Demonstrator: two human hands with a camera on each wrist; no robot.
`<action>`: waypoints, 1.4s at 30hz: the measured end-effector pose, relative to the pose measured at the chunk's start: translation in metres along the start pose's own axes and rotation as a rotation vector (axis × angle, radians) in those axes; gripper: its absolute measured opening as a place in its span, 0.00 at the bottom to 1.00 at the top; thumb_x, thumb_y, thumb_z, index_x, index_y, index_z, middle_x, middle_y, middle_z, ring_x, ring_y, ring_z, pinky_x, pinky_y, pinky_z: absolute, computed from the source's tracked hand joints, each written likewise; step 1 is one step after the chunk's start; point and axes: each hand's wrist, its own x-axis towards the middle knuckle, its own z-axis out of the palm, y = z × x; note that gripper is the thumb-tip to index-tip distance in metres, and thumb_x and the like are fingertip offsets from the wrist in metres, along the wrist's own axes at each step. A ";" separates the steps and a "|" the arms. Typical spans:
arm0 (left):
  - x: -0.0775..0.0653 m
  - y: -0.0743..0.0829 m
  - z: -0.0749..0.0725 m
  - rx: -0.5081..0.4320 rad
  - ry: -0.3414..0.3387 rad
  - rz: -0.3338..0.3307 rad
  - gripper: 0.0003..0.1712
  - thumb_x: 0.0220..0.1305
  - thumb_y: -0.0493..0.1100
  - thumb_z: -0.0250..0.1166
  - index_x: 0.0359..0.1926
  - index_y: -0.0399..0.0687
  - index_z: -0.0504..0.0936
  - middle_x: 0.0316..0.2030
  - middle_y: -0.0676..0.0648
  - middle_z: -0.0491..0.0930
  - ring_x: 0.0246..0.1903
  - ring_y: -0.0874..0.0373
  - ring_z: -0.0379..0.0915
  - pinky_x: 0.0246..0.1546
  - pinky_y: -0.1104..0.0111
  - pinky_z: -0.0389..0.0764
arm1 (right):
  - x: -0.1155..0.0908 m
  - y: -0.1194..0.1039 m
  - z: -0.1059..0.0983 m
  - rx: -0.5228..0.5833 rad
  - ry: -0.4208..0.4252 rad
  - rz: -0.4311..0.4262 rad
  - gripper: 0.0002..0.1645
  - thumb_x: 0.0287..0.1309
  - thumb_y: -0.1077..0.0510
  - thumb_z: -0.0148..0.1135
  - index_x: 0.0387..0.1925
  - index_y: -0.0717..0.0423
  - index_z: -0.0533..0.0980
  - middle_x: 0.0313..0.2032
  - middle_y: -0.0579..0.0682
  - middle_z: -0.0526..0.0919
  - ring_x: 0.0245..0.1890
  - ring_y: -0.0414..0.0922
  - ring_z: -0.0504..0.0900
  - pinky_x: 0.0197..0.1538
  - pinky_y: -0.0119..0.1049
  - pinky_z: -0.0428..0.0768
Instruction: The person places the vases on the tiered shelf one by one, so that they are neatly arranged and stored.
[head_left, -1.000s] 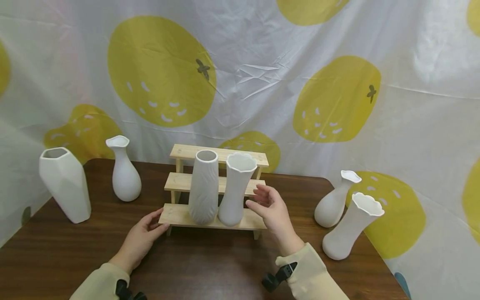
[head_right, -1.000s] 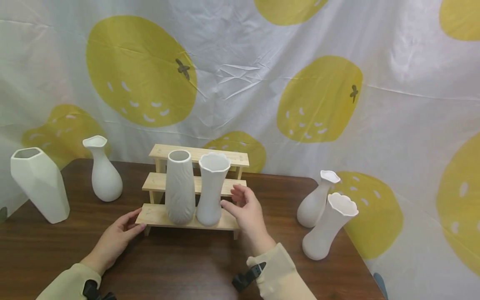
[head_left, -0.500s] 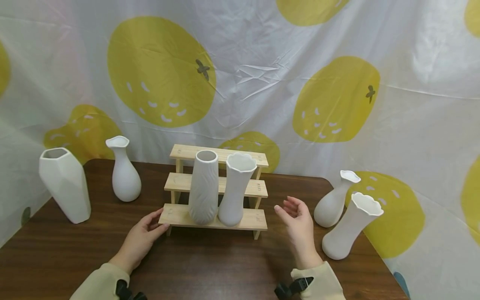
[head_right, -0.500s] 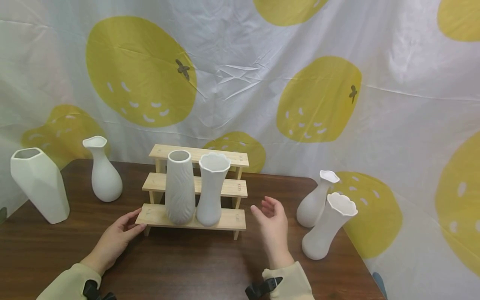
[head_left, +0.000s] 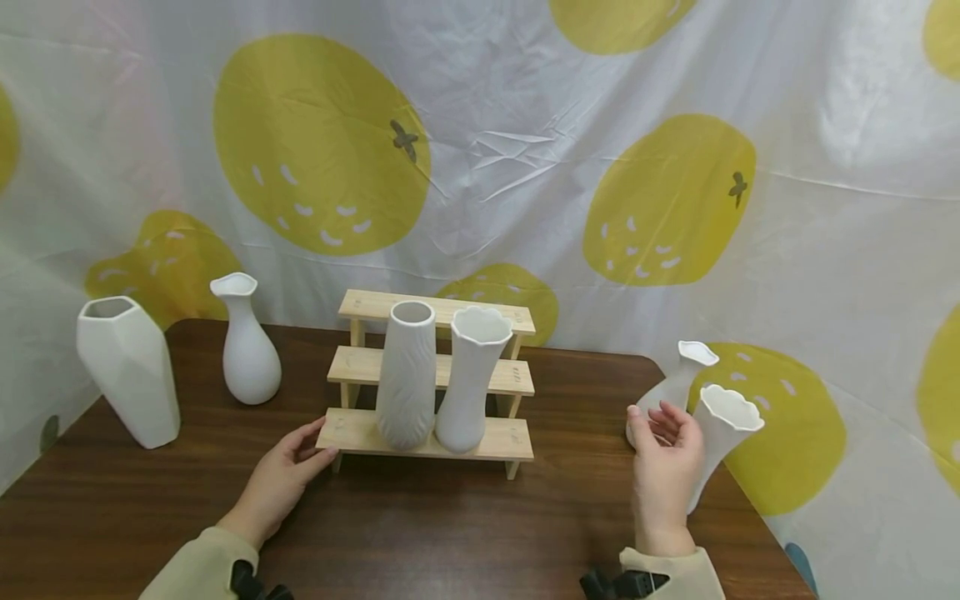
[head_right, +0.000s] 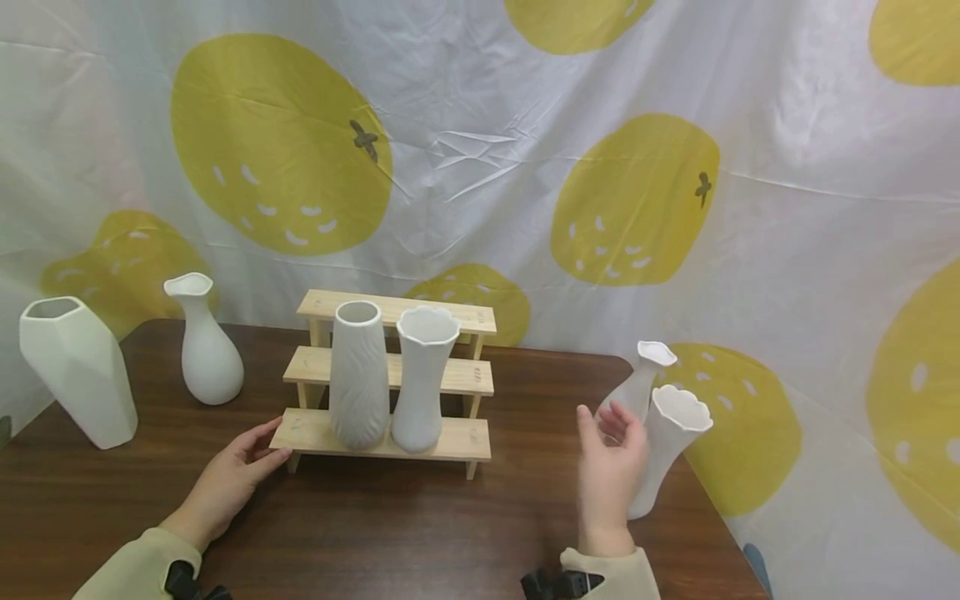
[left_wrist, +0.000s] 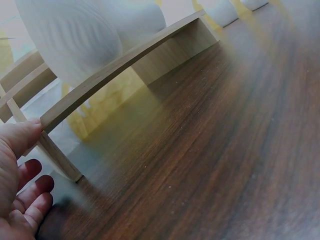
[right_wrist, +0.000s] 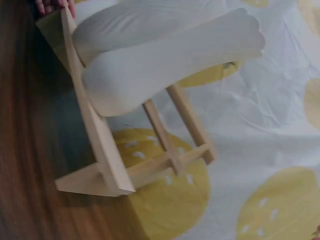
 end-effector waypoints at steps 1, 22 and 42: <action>0.000 0.000 0.000 0.001 -0.001 -0.001 0.41 0.65 0.54 0.63 0.72 0.46 0.59 0.66 0.38 0.64 0.61 0.46 0.65 0.56 0.60 0.71 | 0.001 -0.002 -0.002 0.010 0.042 -0.024 0.26 0.53 0.64 0.70 0.52 0.69 0.72 0.38 0.46 0.76 0.39 0.40 0.73 0.42 0.26 0.71; -0.001 0.002 0.001 -0.011 -0.004 -0.003 0.41 0.65 0.53 0.63 0.72 0.45 0.59 0.67 0.37 0.63 0.62 0.45 0.65 0.58 0.57 0.69 | 0.022 0.013 -0.028 -0.064 0.463 0.131 0.53 0.41 0.58 0.78 0.67 0.50 0.58 0.65 0.50 0.57 0.65 0.38 0.51 0.64 0.23 0.48; -0.001 0.002 0.000 -0.010 0.005 -0.004 0.40 0.65 0.53 0.64 0.72 0.45 0.59 0.66 0.37 0.64 0.61 0.45 0.65 0.57 0.59 0.71 | 0.037 0.035 -0.034 0.099 0.286 0.363 0.45 0.42 0.73 0.73 0.61 0.58 0.61 0.51 0.43 0.65 0.61 0.46 0.65 0.61 0.34 0.67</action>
